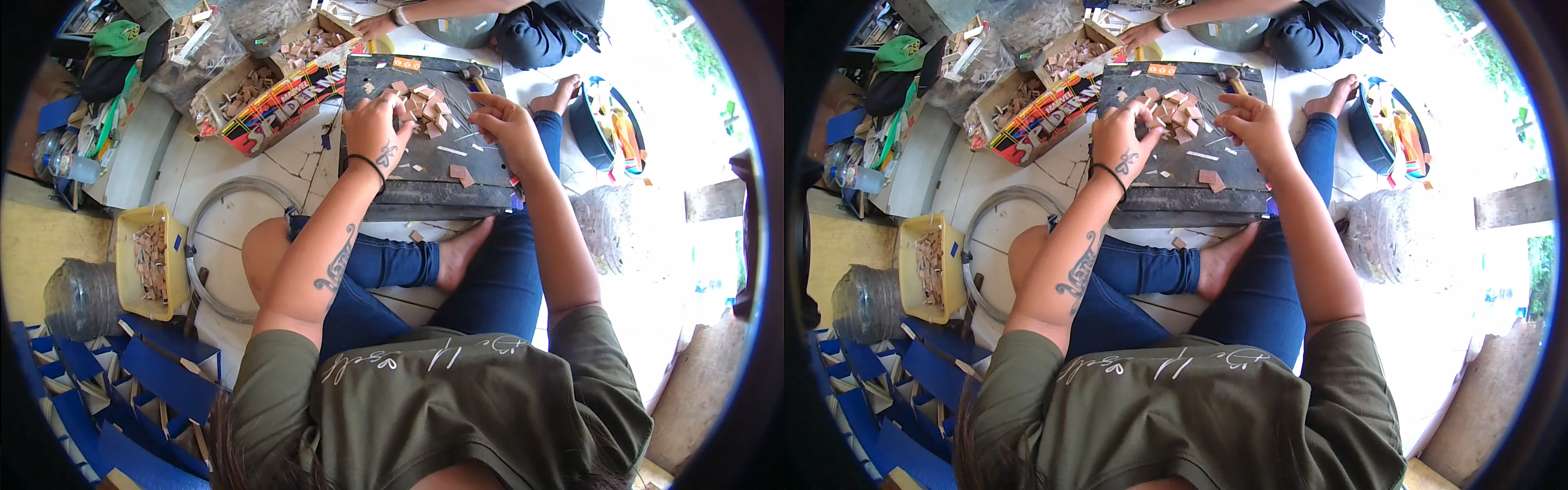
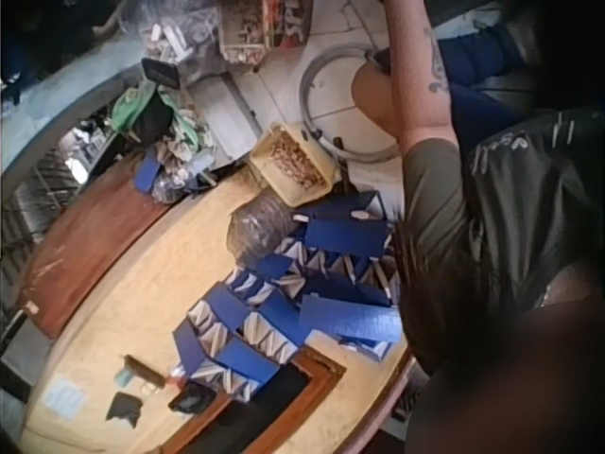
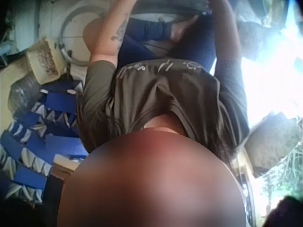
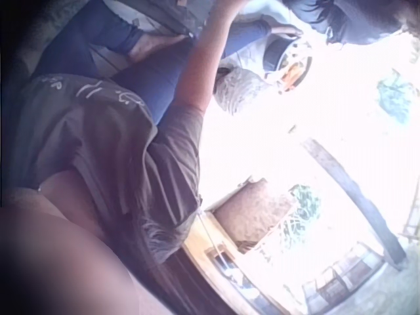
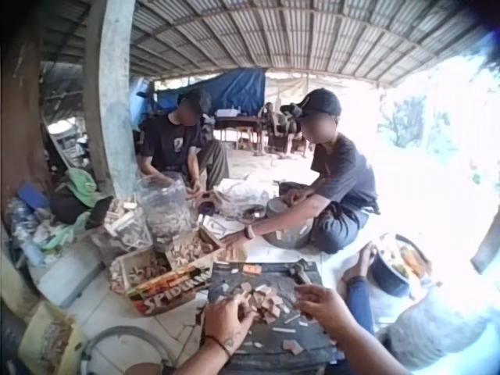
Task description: The person sits on the floor and repeatedly hammers small wooden blocks on a work surface. They pick up individual blocks, position them, strike them with a hammer, and place the pieces back on the surface. The process is repeated continuously.
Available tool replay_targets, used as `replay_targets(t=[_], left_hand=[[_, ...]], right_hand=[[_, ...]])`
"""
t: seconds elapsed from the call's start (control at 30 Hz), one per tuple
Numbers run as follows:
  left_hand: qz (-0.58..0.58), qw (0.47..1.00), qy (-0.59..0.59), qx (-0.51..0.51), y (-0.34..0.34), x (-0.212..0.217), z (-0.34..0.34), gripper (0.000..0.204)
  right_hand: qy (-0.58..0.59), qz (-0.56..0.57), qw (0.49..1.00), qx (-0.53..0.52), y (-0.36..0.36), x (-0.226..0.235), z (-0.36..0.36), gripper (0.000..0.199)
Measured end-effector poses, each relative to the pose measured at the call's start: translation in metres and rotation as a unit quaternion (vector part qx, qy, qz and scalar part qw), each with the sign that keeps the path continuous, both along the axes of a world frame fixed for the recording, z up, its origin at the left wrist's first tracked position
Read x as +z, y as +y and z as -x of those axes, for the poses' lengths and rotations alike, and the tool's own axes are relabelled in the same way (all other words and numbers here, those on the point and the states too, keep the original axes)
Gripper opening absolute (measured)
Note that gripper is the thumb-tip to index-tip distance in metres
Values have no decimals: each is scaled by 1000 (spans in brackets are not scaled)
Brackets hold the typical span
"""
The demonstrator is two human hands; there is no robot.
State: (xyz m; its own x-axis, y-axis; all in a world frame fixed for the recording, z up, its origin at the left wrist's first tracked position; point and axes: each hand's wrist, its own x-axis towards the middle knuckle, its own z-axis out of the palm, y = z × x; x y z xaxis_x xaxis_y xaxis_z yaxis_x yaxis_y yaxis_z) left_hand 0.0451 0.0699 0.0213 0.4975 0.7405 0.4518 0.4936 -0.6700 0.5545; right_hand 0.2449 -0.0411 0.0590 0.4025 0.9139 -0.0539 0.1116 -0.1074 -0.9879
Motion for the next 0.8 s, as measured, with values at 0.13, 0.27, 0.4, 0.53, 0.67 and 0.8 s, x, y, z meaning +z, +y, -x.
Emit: replay_targets(t=[0.13,0.27,0.4,0.53,0.67,0.8], left_hand=[[37,992,-65,-101,-23,9,19,14],[4,989,-88,-119,-57,7,37,14],[48,989,-88,-107,-68,0,42,11],[82,987,-77,-112,-65,-6,44,11],[67,987,-88,-119,-65,-8,45,11],[147,957,-192,-158,-69,-7,43,15]], right_hand=[[53,5,998,31,-12,7,16,19],[73,-2,995,67,-26,3,39,9],[20,-27,996,77,-32,-5,63,10],[-90,-41,994,45,-35,-9,75,10],[-160,-66,984,36,-35,-9,78,9],[-110,-81,990,12,-36,-6,77,10]])
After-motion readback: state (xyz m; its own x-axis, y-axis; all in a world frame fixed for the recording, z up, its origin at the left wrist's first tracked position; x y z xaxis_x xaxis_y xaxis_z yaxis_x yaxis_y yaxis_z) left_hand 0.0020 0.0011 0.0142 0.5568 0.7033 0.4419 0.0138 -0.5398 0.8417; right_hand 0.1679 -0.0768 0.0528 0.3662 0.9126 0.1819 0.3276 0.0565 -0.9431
